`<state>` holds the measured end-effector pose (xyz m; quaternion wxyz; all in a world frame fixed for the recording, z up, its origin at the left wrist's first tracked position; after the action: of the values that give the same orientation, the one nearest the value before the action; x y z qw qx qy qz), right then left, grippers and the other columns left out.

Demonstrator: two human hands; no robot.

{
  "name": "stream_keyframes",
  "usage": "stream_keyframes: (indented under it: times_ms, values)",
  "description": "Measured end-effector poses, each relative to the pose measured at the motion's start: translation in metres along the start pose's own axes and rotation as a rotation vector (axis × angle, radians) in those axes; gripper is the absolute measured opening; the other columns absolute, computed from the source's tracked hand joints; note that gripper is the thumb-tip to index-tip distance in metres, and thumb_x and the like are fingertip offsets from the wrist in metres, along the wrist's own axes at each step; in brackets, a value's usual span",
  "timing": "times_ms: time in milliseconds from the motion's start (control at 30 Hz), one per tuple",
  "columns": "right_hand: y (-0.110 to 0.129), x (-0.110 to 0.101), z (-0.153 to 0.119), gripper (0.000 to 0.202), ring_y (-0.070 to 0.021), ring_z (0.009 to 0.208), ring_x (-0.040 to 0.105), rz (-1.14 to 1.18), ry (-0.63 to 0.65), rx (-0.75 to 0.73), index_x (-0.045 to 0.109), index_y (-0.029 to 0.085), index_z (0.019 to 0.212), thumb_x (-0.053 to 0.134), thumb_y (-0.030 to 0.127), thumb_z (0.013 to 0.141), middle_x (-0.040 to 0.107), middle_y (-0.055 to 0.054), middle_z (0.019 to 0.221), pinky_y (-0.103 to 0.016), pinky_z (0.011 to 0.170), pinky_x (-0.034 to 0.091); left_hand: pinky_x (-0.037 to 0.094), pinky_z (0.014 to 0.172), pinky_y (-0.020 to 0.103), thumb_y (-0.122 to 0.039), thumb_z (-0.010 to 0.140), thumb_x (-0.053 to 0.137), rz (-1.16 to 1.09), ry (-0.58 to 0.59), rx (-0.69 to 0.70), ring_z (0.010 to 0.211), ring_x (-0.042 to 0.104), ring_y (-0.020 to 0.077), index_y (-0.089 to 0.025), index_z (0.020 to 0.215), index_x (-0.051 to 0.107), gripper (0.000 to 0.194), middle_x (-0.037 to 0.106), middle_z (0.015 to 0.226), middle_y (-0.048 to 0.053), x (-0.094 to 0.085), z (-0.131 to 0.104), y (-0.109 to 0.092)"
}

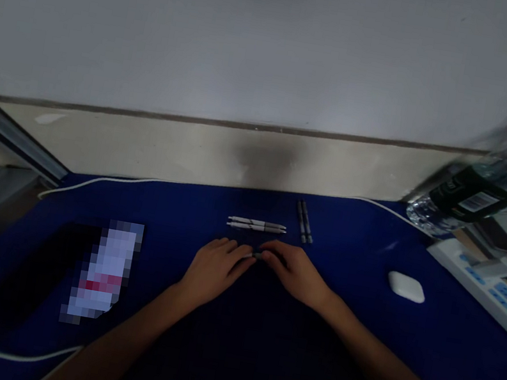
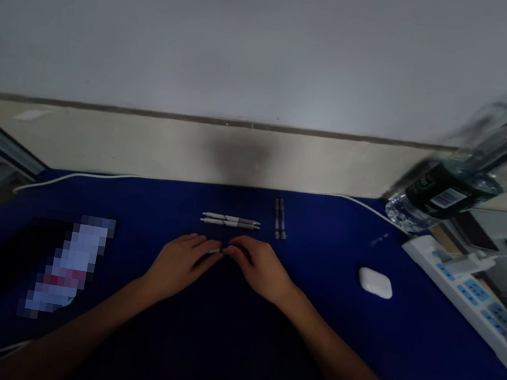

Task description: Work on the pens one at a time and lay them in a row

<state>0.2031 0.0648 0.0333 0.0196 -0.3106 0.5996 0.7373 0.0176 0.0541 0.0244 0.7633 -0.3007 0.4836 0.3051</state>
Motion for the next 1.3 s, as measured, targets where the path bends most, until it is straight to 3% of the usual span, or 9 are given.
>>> stream_keyframes:
  times_ms: [100,200,300,400,567,867,1033,1200,1300]
  values:
    - [-0.001,0.000,0.001,0.012,-0.0263,0.091,0.079,0.008,-0.001,-0.008,0.076,0.028,0.099,0.067,0.029,0.107,0.082,-0.005,0.100,-0.043,0.086,0.065,0.059,0.081,0.036,-0.042,0.121,0.050,-0.002,-0.002,0.004,0.084,0.076,0.0232,-0.024,0.115,0.076,0.032,0.081,0.096,0.004,0.001,-0.001,-0.001]
    - [-0.004,-0.002,0.000,0.013,-0.0257,0.092,0.078,0.045,-0.022,0.023,0.074,0.028,0.108,0.073,0.021,0.097,0.081,-0.004,0.103,-0.040,0.083,0.064,0.058,0.079,0.036,-0.040,0.121,0.051,-0.009,-0.007,-0.014,0.082,0.076,0.0230,-0.024,0.115,0.076,0.030,0.082,0.096,0.004,0.002,-0.001,0.001]
    - [-0.004,0.000,0.000,0.027,-0.0261,0.088,0.078,0.071,0.010,0.057,0.074,0.029,0.124,0.078,0.030,0.098,0.082,-0.003,0.099,-0.040,0.080,0.062,0.058,0.078,0.036,-0.038,0.120,0.052,-0.019,-0.010,-0.018,0.082,0.076,0.0227,-0.024,0.113,0.077,0.030,0.083,0.097,0.004,0.002,-0.001,0.001]
    - [-0.002,-0.001,0.000,0.021,-0.0268,0.090,0.078,0.080,0.000,0.069,0.081,0.026,0.111,0.066,0.040,0.107,0.083,-0.006,0.100,-0.042,0.083,0.060,0.056,0.078,0.035,-0.041,0.119,0.054,-0.039,-0.033,-0.040,0.082,0.076,0.0224,-0.024,0.107,0.077,0.031,0.082,0.093,0.003,-0.001,-0.001,0.002]
    - [-0.007,-0.016,0.004,0.022,-0.0275,0.093,0.076,0.196,-0.149,0.119,0.084,0.027,0.104,0.077,0.046,0.098,0.084,-0.006,0.105,-0.041,0.083,0.059,0.050,0.069,0.031,-0.040,0.116,0.058,-0.108,-0.054,-0.168,0.071,0.071,0.0206,-0.024,0.099,0.078,0.031,0.074,0.075,0.001,-0.008,0.000,0.008]
    - [-0.019,-0.050,0.004,0.041,-0.0145,0.062,0.049,0.452,-0.400,0.197,0.075,0.021,0.096,0.087,0.059,0.084,0.065,0.001,0.076,-0.031,0.060,0.038,0.039,0.059,0.028,-0.046,0.110,0.058,-0.374,-0.034,-0.381,0.059,0.063,0.0171,-0.023,0.093,0.077,0.033,0.068,0.067,-0.002,-0.009,0.003,0.025]
    - [-0.024,-0.069,0.003,0.030,-0.0194,0.068,0.058,0.061,-0.526,0.082,0.072,0.023,0.097,0.081,0.051,0.091,0.070,-0.003,0.082,-0.035,0.067,0.045,0.037,0.057,0.028,-0.050,0.110,0.056,-0.438,-0.059,-0.403,0.055,0.060,0.0164,-0.023,0.091,0.075,0.038,0.065,0.064,-0.002,-0.010,0.003,0.028]
    - [-0.024,-0.058,0.003,0.010,-0.0291,0.094,0.069,-0.472,-0.395,-0.085,0.077,0.023,0.100,0.068,0.025,0.102,0.077,-0.008,0.095,-0.040,0.083,0.050,0.037,0.058,0.029,-0.049,0.110,0.058,-0.410,-0.062,-0.391,0.056,0.060,0.0169,-0.024,0.091,0.075,0.036,0.065,0.064,-0.002,-0.010,0.003,0.026]
    - [-0.028,-0.049,0.002,0.009,-0.0301,0.096,0.070,-0.646,-0.346,-0.102,0.081,0.023,0.107,0.074,0.025,0.104,0.080,-0.009,0.101,-0.042,0.085,0.048,0.038,0.059,0.029,-0.048,0.110,0.058,-0.403,-0.063,-0.384,0.057,0.062,0.0175,-0.024,0.093,0.076,0.035,0.067,0.066,-0.001,-0.010,0.004,0.026]
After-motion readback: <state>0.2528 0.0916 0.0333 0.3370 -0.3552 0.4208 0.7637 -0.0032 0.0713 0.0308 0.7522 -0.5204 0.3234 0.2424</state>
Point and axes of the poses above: each hand's wrist, its own z-axis towards the middle knuckle, its own x-axis out of the palm, y = z × x, the point moved 6 cm from there along z, towards the middle knuckle
